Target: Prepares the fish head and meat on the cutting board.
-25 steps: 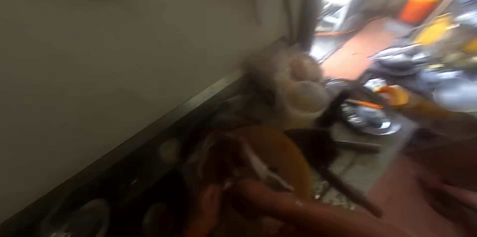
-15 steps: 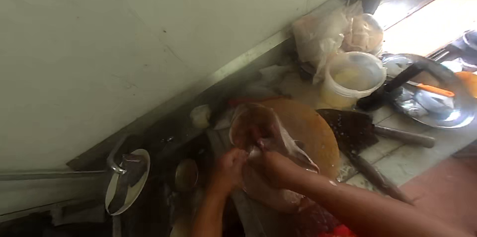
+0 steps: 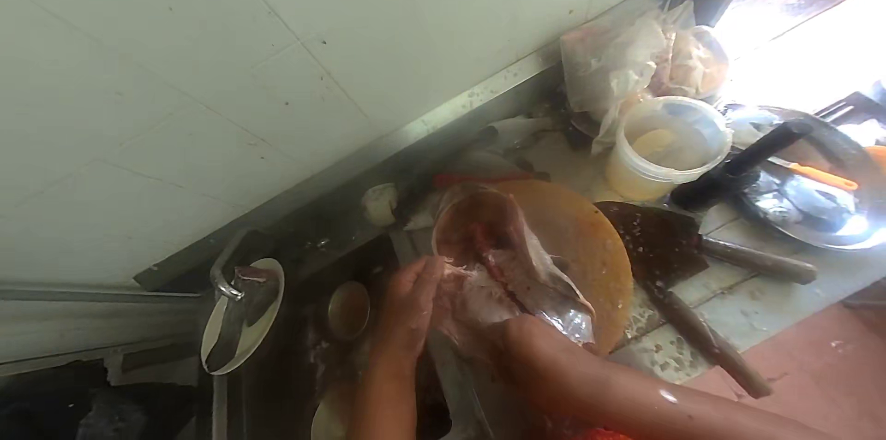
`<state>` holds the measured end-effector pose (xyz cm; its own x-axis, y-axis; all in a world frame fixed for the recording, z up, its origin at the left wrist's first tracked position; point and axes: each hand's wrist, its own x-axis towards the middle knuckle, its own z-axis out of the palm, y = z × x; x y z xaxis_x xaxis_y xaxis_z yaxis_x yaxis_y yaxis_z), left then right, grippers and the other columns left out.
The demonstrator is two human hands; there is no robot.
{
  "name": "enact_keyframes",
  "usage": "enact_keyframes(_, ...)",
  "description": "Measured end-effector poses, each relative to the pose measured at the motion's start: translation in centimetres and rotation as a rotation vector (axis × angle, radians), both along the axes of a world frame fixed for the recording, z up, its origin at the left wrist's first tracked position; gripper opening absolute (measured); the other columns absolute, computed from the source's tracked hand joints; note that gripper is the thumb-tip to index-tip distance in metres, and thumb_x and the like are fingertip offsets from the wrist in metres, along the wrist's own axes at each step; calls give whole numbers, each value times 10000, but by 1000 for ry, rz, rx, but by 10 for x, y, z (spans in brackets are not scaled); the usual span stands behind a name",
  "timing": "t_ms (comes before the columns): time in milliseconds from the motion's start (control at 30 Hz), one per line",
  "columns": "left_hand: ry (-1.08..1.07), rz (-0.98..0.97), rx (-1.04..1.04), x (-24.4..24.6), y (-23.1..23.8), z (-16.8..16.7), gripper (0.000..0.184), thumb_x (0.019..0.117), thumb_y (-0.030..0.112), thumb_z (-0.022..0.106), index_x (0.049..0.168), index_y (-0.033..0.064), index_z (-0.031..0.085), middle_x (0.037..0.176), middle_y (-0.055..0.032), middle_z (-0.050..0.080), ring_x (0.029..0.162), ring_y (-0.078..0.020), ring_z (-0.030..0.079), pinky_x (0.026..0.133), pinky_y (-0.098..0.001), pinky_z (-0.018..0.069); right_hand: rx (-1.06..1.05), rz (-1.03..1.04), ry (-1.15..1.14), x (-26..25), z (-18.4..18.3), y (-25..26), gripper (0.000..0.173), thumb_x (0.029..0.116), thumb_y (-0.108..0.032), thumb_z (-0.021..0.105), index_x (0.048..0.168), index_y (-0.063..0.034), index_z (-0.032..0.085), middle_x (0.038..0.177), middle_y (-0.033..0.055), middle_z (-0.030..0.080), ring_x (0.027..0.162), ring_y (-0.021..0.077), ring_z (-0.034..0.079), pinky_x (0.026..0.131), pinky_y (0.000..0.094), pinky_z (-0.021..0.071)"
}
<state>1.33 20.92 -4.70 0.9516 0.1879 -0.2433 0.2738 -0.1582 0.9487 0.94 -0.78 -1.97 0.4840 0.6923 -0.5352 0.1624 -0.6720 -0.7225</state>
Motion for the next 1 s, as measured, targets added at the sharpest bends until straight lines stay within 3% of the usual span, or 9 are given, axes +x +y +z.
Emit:
enact_keyframes(233,-157,270,-222,-36,53,18,256,1010,298,602,1074,81,721,963,-71,707,769,-124,628,735,-304,554,-33,-7,-126,-15,-16,-24,375,1067,-378,478,1394,-238,595,936,159,719,900,393,716,768,635,564)
enact_keyframes(300,-2,284,7,-63,82,-6,235,995,256,616,1084,55,703,949,-82,695,768,-152,636,737,-321,566,-74,29,-135,-17,-10,-18,387,1071,-333,486,1435,-213,532,931,184,712,906,422,716,766,639,560)
enact_keyframes(433,917,-219,834,-97,78,-35,649,953,405,697,1426,-11,539,1398,-268,576,1323,-403,547,1115,-574,428,-86,71,-192,-23,-6,-22,406,1074,-285,470,1466,-178,486,879,193,699,844,434,716,717,625,563)
enact_keyframes(500,659,-145,1007,-87,51,-13,504,988,345,627,1349,-7,612,1264,-276,655,1202,-439,630,1041,-631,478,-21,5,-283,-31,-7,-41,386,1072,-281,479,1438,-179,550,810,180,701,767,417,721,655,614,567)
enact_keyframes(567,69,-96,1052,-66,9,22,356,1043,273,514,1264,60,694,1131,-147,728,1051,-301,707,930,-530,576,37,-85,-303,-42,-8,-67,360,1058,-294,501,1386,-208,621,814,141,715,749,360,725,649,590,577)
enact_keyframes(633,-249,-213,1034,-31,-40,34,338,1021,268,492,1217,140,736,1180,-41,718,1130,-215,662,968,-464,553,78,-174,-218,-47,-7,-99,374,1074,-398,495,1381,-236,635,852,87,729,746,270,720,680,531,597)
enact_keyframes(800,267,-703,1130,32,-59,-4,313,992,329,614,1246,178,719,1343,-63,626,1255,-279,588,1044,-538,493,134,-388,-177,-38,-5,-156,447,1025,-377,623,1422,-172,628,754,66,685,560,177,602,549,421,544)
enact_keyframes(933,375,-729,1112,43,-42,-9,252,992,235,638,1196,135,746,1248,-135,650,1188,-309,622,1000,-508,538,62,-273,-269,-31,-24,-127,299,1063,-396,491,1244,-243,673,808,28,683,680,199,673,623,468,584)
enact_keyframes(1000,311,-689,1093,44,-38,-10,217,1005,234,628,1138,130,765,1157,-118,683,1121,-281,650,983,-479,546,-40,-205,-316,-22,-31,-92,343,1058,-358,469,1307,-214,657,867,89,701,788,287,714,693,530,593)
